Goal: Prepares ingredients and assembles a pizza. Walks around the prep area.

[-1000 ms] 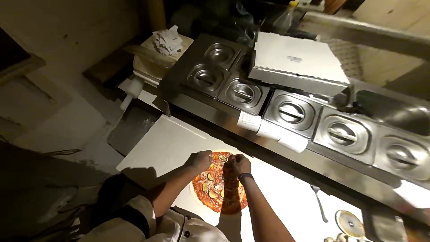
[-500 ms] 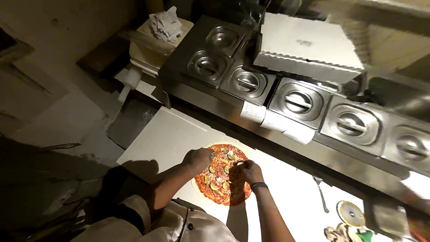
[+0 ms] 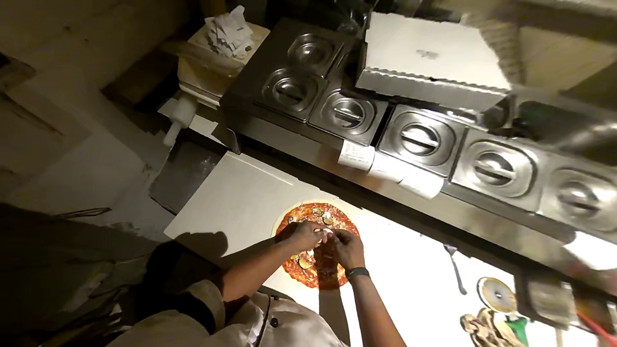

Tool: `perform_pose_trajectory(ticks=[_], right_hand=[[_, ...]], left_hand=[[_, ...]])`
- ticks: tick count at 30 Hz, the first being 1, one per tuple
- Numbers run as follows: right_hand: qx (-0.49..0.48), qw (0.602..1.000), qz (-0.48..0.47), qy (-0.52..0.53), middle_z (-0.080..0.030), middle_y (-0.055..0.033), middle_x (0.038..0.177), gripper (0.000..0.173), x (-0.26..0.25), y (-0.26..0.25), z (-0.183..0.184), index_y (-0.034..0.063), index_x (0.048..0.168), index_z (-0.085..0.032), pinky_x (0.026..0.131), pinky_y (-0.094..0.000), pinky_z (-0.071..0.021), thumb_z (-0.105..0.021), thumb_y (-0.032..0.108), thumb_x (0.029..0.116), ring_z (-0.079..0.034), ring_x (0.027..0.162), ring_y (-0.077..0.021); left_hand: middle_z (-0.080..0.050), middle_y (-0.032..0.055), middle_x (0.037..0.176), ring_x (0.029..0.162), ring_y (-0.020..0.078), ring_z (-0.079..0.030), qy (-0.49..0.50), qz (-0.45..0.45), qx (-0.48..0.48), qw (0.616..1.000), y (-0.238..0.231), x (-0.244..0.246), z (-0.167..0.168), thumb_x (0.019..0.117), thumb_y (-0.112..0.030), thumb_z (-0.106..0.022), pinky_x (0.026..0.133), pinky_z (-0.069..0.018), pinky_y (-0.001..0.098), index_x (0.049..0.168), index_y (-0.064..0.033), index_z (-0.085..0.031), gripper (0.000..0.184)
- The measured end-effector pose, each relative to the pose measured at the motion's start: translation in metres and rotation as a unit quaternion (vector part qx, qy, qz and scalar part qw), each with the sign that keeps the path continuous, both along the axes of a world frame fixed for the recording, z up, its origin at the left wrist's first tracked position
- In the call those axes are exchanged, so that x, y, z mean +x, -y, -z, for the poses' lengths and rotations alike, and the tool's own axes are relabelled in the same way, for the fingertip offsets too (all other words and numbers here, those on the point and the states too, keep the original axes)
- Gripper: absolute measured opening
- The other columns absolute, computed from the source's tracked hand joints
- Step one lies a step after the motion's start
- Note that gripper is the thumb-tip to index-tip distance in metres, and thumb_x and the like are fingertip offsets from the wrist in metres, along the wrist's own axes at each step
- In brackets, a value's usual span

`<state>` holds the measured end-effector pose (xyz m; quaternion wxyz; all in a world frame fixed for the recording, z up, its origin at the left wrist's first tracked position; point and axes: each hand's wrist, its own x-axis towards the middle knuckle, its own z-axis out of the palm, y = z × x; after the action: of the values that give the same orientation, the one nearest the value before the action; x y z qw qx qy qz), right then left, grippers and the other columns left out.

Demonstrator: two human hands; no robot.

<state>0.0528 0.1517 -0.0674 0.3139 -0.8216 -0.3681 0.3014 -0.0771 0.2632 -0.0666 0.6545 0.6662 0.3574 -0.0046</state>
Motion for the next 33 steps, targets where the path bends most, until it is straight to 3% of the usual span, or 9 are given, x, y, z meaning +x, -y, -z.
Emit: perform_pose_trajectory(ticks=[3, 7, 11, 15, 18, 21, 26, 28, 33], right_hand=[[0.010, 0.999, 0.043, 0.015, -0.075, -0.0142, 0.097, 0.021, 0.001, 0.010, -0.001, 0.0046, 0.105, -0.077, 0.088, -0.0565, -0.0565, -0.066, 0.022, 0.1016, -0.072, 0.091, -0.0296], [0.020, 0.993, 0.117, 0.013, -0.075, -0.0146, 0.093, 0.020, 0.019, 0.009, 0.004, 0.0045, 0.101, -0.077, 0.085, -0.0582, -0.0555, -0.066, 0.021, 0.1008, -0.071, 0.089, -0.0307], [-0.022, 0.992, 0.109, 0.066, -0.076, -0.0162, 0.102, 0.023, 0.048, 0.000, 0.019, 0.0077, 0.107, -0.079, 0.092, -0.0624, -0.0531, -0.066, 0.025, 0.1009, -0.072, 0.099, -0.0349], [-0.045, 0.995, 0.047, 0.078, -0.077, -0.0139, 0.098, 0.031, 0.054, 0.004, 0.013, 0.0110, 0.107, -0.080, 0.089, -0.0608, -0.0554, -0.069, 0.039, 0.0984, -0.072, 0.095, -0.0326], [-0.024, 0.994, 0.034, -0.101, -0.076, -0.0091, 0.097, 0.030, 0.044, 0.017, 0.005, 0.0104, 0.111, -0.078, 0.082, -0.0491, -0.0590, -0.067, 0.036, 0.1012, -0.072, 0.085, -0.0221], [0.011, 0.982, 0.088, -0.167, -0.075, -0.0091, 0.093, 0.021, 0.038, 0.031, 0.014, 0.0074, 0.107, -0.077, 0.077, -0.0454, -0.0600, -0.072, 0.026, 0.0986, -0.071, 0.080, -0.0211], [0.000, 0.987, 0.114, -0.112, -0.074, -0.0110, 0.092, 0.019, 0.034, 0.035, 0.022, 0.0050, 0.108, -0.075, 0.077, -0.0475, -0.0592, -0.068, 0.021, 0.1008, -0.071, 0.081, -0.0230], [-0.017, 0.993, 0.094, -0.066, -0.074, -0.0140, 0.099, 0.023, 0.034, 0.032, 0.017, 0.0042, 0.112, -0.074, 0.085, -0.0522, -0.0571, -0.063, 0.023, 0.1037, -0.071, 0.090, -0.0267], [-0.035, 0.999, 0.002, 0.029, -0.073, -0.0167, 0.097, 0.036, 0.040, 0.033, 0.012, 0.0029, 0.110, -0.073, 0.089, -0.0559, -0.0558, -0.052, 0.032, 0.1086, -0.071, 0.092, -0.0312]], left_hand=[[-0.072, 0.0130, 0.101, 0.082, 0.0216, -0.068, -0.037, 0.037, 0.056, 0.997, 0.000, 0.012, -0.008, 0.1081, -0.027, -0.052, 0.080, -0.0575, 0.0417, 0.126, -0.0023, -0.067, 0.035], [-0.072, 0.0125, 0.092, 0.079, 0.0231, -0.068, -0.043, 0.052, 0.089, 0.994, 0.000, 0.029, 0.001, 0.1055, -0.041, -0.056, 0.080, -0.0566, 0.0454, 0.106, 0.0005, -0.070, 0.043], [-0.071, 0.0156, 0.104, 0.088, 0.0244, -0.070, -0.071, 0.049, 0.042, 0.995, 0.002, 0.035, 0.007, 0.1076, -0.041, -0.051, 0.083, -0.0580, 0.0445, 0.126, 0.0003, -0.062, 0.046], [-0.069, 0.0219, 0.107, 0.093, 0.0329, -0.070, -0.092, 0.060, 0.066, 0.992, 0.004, 0.040, 0.016, 0.1077, -0.044, -0.047, 0.086, -0.0573, 0.0536, 0.126, -0.0001, -0.063, 0.050], [-0.070, 0.0176, 0.104, 0.084, 0.0259, -0.070, -0.082, 0.045, 0.013, 0.995, 0.006, 0.045, 0.016, 0.1079, -0.043, -0.048, 0.080, -0.0588, 0.0456, 0.128, 0.0007, -0.060, 0.049], [-0.067, 0.0090, 0.099, 0.072, 0.0119, -0.064, -0.037, -0.012, -0.136, 0.990, 0.015, 0.047, 0.013, 0.1070, -0.030, -0.055, 0.068, -0.0559, 0.0281, 0.133, 0.0005, -0.052, 0.040], [-0.064, 0.0068, 0.090, 0.068, 0.0107, -0.061, -0.033, 0.036, -0.130, 0.990, 0.016, 0.049, 0.015, 0.1058, -0.023, -0.058, 0.064, -0.0543, 0.0269, 0.127, -0.0004, -0.054, 0.032], [-0.062, 0.0066, 0.086, 0.065, 0.0114, -0.059, -0.036, 0.047, -0.114, 0.992, 0.017, 0.053, 0.012, 0.1077, -0.027, -0.054, 0.062, -0.0532, 0.0274, 0.129, -0.0014, -0.054, 0.033], [-0.064, 0.0099, 0.096, 0.070, 0.0137, -0.062, -0.026, 0.073, -0.092, 0.993, 0.012, 0.054, 0.012, 0.1110, -0.038, -0.043, 0.066, -0.0552, 0.0296, 0.139, -0.0032, -0.050, 0.045]])
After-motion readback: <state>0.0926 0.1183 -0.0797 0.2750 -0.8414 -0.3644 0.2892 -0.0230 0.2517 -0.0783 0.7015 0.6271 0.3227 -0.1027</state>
